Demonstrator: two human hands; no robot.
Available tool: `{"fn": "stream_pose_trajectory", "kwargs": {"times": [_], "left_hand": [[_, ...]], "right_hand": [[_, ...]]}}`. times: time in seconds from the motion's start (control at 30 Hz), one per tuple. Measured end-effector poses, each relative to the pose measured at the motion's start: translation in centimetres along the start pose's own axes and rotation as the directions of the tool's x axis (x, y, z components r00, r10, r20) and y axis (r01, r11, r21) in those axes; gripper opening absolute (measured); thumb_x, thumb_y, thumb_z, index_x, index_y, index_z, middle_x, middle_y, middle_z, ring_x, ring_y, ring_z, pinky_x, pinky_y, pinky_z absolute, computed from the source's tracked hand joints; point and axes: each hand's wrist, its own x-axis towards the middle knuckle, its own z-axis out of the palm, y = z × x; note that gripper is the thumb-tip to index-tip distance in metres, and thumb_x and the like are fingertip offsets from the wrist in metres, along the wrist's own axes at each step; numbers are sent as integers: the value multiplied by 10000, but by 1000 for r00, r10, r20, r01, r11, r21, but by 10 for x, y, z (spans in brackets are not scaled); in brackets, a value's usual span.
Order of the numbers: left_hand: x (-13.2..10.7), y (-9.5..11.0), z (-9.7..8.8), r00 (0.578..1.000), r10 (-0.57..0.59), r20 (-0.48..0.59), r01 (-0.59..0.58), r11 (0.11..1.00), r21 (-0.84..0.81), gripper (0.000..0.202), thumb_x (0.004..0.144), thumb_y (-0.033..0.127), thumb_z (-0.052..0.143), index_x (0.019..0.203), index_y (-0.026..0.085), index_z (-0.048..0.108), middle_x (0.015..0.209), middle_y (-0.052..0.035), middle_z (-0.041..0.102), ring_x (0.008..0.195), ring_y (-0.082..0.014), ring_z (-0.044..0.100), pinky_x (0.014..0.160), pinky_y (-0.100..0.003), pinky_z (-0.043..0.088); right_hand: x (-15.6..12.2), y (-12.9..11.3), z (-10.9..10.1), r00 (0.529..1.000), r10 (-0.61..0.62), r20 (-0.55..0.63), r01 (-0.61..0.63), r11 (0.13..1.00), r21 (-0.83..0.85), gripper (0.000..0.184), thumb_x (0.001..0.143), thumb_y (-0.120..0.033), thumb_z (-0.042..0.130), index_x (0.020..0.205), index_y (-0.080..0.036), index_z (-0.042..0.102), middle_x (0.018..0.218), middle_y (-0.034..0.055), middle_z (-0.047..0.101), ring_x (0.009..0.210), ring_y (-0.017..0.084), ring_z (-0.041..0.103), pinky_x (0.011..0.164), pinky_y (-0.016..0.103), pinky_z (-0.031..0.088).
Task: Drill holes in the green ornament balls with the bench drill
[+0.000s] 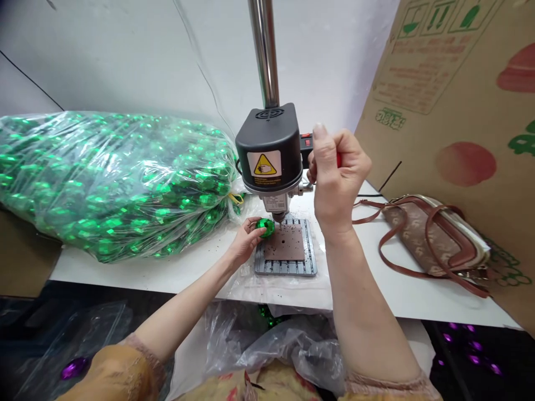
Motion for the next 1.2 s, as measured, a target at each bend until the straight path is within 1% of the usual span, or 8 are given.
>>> {"fn": "stream_pose_trajectory", "kwargs": {"times": [0.1, 0.17, 0.33, 0.57, 0.73, 0.83, 1.0, 1.2], "left_hand": [[1, -7, 6, 993, 114, 15, -115, 988, 106, 567, 626, 362, 951, 1038, 199, 596, 977, -23, 714, 946, -174, 681, 904, -328, 513], [4, -12, 6, 987, 155, 49, -161, 974, 161, 573, 624, 384, 963, 1022, 196, 595, 1005, -36, 714, 984, -184, 676, 943, -341, 499], [8, -20, 3, 979, 167, 119, -191, 955, 229, 594, 630, 403, 976, 1049, 188, 615, 1112, -77, 730, 1116, -227, 674, 1058, -391, 461], [5, -16, 8, 962, 158, 221, -216, 938, 270, 657, 611, 472, 983, 1101, 187, 651, 1167, -102, 744, 1172, -289, 684, 1072, -436, 487], [-1, -16, 9, 942, 188, 279, -282, 894, 349, 647, 653, 486, 953, 1163, 200, 678, 1211, -89, 724, 1217, -303, 660, 1093, -437, 489], [-6, -19, 12, 936, 197, 291, -293, 894, 338, 634, 682, 482, 936, 1177, 198, 661, 1210, -90, 714, 1227, -300, 651, 1093, -438, 494], [-10, -23, 20, 930, 194, 312, -280, 924, 261, 665, 686, 504, 943, 1181, 197, 622, 1290, -117, 681, 1254, -298, 638, 1098, -436, 495], [-12, -24, 23, 941, 163, 296, -239, 941, 241, 661, 692, 533, 940, 1155, 203, 604, 1188, -98, 709, 1197, -290, 663, 1062, -440, 519]], "right_hand": [[-1, 1, -1, 1000, 9, 2, -9, 999, -31, 515, 869, -493, 714, 631, -238, 335, 510, -78, 376, 449, 46, 343, 421, 264, 280], [-1, 2, -1, 1000, 5, 12, -5, 999, -45, 550, 868, -542, 710, 638, -239, 313, 509, -75, 347, 457, 51, 339, 431, 262, 280], [0, 4, -3, 1000, -12, 23, 13, 999, -40, 544, 873, -543, 706, 640, -236, 322, 514, -79, 340, 460, 48, 356, 422, 238, 290], [-1, 5, -1, 999, -46, 22, 46, 999, -16, 504, 903, -492, 685, 637, -225, 352, 527, -81, 348, 460, 38, 346, 427, 222, 277], [0, 10, -5, 996, -63, 55, 66, 996, -62, 486, 915, -547, 650, 663, -228, 383, 539, -74, 352, 469, 45, 335, 439, 236, 294], [0, 11, -6, 996, -70, 61, 74, 995, -71, 486, 910, -565, 647, 675, -230, 385, 544, -73, 348, 468, 44, 333, 439, 241, 302], [0, 8, -3, 998, -63, 21, 64, 998, -11, 534, 873, -552, 699, 649, -234, 334, 518, -88, 335, 444, 32, 344, 408, 226, 280], [0, 6, -2, 999, -39, 27, 39, 999, -7, 530, 868, -539, 712, 640, -234, 342, 506, -90, 343, 437, 33, 333, 407, 231, 267]]}}
